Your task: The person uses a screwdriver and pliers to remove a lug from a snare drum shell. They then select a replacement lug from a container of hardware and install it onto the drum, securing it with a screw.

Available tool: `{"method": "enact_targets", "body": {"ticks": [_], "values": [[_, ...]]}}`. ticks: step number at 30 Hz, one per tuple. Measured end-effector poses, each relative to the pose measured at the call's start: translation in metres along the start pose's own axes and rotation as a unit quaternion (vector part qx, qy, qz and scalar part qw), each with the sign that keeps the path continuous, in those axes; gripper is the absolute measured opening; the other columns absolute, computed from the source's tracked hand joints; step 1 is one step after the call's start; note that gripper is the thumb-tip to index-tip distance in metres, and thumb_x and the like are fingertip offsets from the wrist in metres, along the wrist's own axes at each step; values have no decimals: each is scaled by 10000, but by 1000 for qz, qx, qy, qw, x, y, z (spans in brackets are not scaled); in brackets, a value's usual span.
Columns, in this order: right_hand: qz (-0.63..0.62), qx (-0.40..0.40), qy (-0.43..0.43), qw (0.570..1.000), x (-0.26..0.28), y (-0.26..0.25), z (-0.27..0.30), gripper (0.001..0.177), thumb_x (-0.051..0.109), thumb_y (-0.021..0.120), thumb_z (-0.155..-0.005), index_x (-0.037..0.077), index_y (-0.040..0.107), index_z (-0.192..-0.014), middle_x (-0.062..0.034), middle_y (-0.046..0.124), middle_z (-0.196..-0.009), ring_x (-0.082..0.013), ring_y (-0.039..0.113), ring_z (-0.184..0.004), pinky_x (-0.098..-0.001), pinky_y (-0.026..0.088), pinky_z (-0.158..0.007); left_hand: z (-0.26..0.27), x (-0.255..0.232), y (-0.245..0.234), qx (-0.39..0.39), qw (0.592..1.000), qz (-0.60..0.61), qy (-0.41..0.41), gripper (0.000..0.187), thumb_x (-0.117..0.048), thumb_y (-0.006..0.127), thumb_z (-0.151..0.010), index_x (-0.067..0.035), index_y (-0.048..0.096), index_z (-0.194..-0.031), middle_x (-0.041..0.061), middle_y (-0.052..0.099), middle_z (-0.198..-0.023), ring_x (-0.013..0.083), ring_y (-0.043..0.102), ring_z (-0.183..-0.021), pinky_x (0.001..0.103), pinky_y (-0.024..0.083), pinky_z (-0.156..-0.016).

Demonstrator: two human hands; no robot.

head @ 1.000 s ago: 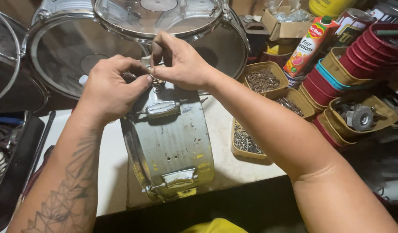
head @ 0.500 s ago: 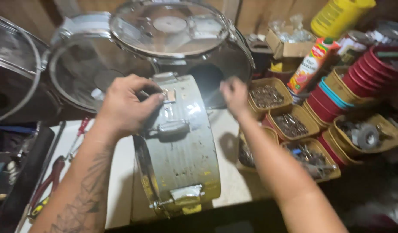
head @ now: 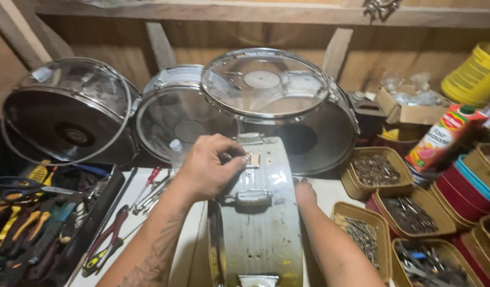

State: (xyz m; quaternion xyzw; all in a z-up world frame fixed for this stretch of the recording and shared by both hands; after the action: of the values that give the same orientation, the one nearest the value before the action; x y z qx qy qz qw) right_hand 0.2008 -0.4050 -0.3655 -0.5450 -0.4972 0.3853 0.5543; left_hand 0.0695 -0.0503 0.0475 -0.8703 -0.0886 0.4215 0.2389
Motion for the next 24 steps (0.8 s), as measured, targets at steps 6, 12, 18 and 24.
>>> {"method": "enact_targets", "body": {"ticks": [6,12,18,24], "values": [[-46,12,3,999,15,-37,29,325,120,469,-1000,49,712,-1204,-208,658,-1114,-394,747,-992,-475,644,-819,3,5,2,17,998,-21,-64,185,-260,800,-745,-188,821,-914,54,755,-897,260,666,-1070,357,605,-893],[-159,23,60,985,-1,-45,36,284,113,538,-948,-32,764,-1041,-270,706,-962,-456,742,-956,-529,633,-812,4,11,4,22,997,-31,-72,191,-299,780,-768,-218,817,-937,18,757,-924,239,631,-1136,370,558,-976],[-504,-94,175,841,7,-170,114,422,170,784,-805,-5,723,-1184,-277,723,-1039,-363,713,-945,-470,591,-787,7,1,0,31,996,-51,-68,184,-323,768,-779,-236,809,-935,21,748,-930,255,622,-1162,411,536,-1006],[-579,-195,-16,791,36,-334,164,418,-16,767,-827,-37,694,-1238,-244,715,-1066,-250,671,-923,-391,579,-842,6,8,3,37,995,-57,-78,188,-330,763,-781,-258,805,-950,-5,740,-947,225,604,-1197,403,536,-1009]]}}
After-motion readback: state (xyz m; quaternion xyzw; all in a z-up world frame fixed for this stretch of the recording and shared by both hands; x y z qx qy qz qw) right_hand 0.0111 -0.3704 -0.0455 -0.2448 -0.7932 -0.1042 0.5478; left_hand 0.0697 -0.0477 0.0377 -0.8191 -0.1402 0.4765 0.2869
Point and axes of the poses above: each hand's wrist, its own z-axis away from the middle knuckle, its own y-axis out of the palm, x = y × z, the point moved 9 cm from there along -z, towards the middle knuckle
